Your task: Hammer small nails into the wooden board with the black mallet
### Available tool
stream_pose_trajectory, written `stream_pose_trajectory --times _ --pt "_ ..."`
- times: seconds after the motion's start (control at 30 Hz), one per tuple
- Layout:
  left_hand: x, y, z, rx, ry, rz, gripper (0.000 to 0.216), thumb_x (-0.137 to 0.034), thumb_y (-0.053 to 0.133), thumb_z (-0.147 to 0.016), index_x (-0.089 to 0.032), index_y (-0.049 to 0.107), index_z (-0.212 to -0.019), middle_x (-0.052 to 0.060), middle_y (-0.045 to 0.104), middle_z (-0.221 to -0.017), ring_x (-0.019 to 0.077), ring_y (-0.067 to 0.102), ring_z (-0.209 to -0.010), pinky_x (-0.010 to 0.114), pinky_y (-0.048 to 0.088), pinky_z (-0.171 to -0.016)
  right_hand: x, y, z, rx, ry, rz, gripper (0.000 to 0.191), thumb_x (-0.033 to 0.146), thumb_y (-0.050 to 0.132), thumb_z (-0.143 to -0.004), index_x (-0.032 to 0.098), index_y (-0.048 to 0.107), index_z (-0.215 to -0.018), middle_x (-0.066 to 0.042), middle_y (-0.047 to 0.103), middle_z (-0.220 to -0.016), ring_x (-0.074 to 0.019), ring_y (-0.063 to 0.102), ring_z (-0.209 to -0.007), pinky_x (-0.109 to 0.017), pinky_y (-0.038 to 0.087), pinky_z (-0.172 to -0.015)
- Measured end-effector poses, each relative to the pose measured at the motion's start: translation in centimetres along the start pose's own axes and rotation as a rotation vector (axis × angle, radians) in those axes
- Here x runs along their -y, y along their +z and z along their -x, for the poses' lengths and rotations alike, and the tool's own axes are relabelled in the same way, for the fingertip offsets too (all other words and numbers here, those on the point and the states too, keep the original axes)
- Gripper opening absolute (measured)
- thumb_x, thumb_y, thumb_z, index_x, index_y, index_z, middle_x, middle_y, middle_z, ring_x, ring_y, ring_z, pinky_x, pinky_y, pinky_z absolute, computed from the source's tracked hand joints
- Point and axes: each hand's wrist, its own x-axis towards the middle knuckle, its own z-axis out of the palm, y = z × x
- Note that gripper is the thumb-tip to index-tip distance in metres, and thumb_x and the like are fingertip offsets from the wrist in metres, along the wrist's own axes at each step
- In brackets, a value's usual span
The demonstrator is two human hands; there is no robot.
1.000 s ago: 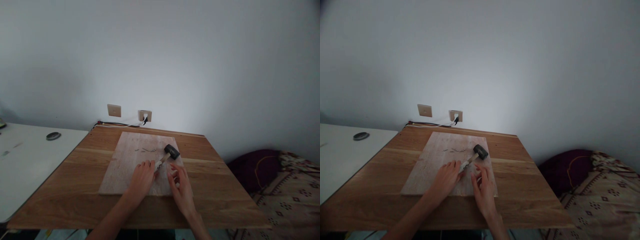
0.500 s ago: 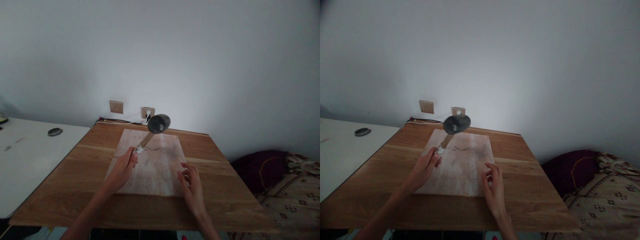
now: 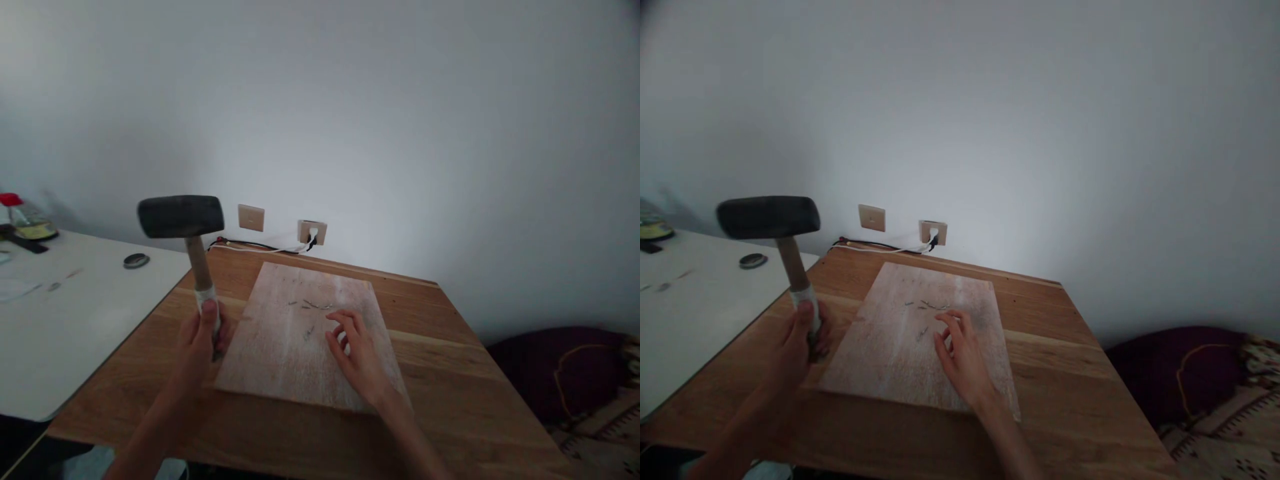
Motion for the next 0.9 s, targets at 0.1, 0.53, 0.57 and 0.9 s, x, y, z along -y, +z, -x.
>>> stream_pose_trajectory --times 0.1,0.53,0.57,0.9 --pt "0.5 -1.7 -0.1 0.007 -0.089 -0.233 0.062 -0.081 0.055 -0.080 -0.023 0.045 -0.062 -0.007 0.036 -0.045 0.0083 0.030 -0.036 0.019 0.019 -0.032 0.0 0.6 -0.8 0.059 -0.038 0.007 0.027 0.029 0.049 -0.102 0.025 0.059 -0.127 -0.011 0.052 -0.128 -0.0146 0.067 -0.083 -0.031 0.063 -0.065" --pt "-0.4 0.1 1.7 0.047 -0.117 0.664 0.036 -0.057 0.059 -0.096 -0.022 0.053 -0.089 -0.012 0.031 -0.055 0.0035 0.018 -0.038 0.013 0.028 -0.034 -0.5 2.4 -1.4 0.087 -0.076 -0.028 0.027 0.024 0.050 -0.102 0.024 0.057 -0.128 -0.011 0.047 -0.132 -0.0139 0.065 -0.087 -0.030 0.061 -0.067" --pt "-0.5 -0.1 1.6 0.006 -0.155 0.707 0.038 -0.056 0.055 -0.099 -0.021 0.052 -0.086 -0.012 0.027 -0.055 0.0031 0.013 -0.038 0.012 0.025 -0.032 -0.7 2.5 -1.4 0.093 -0.075 -0.030 0.027 0.024 0.050 -0.102 0.024 0.056 -0.128 -0.011 0.046 -0.133 -0.0138 0.065 -0.088 -0.029 0.061 -0.067" --pt "-1.6 0.4 0.3 -0.090 -0.364 0.686 0.027 -0.036 0.065 -0.094 -0.019 0.052 -0.078 -0.006 0.047 -0.059 0.0084 0.051 -0.047 0.019 0.052 -0.049 -0.8 3.3 -2.0 0.138 -0.085 0.009 0.027 0.020 0.052 -0.101 0.023 0.058 -0.127 -0.012 0.050 -0.132 -0.0166 0.066 -0.094 -0.029 0.060 -0.068"
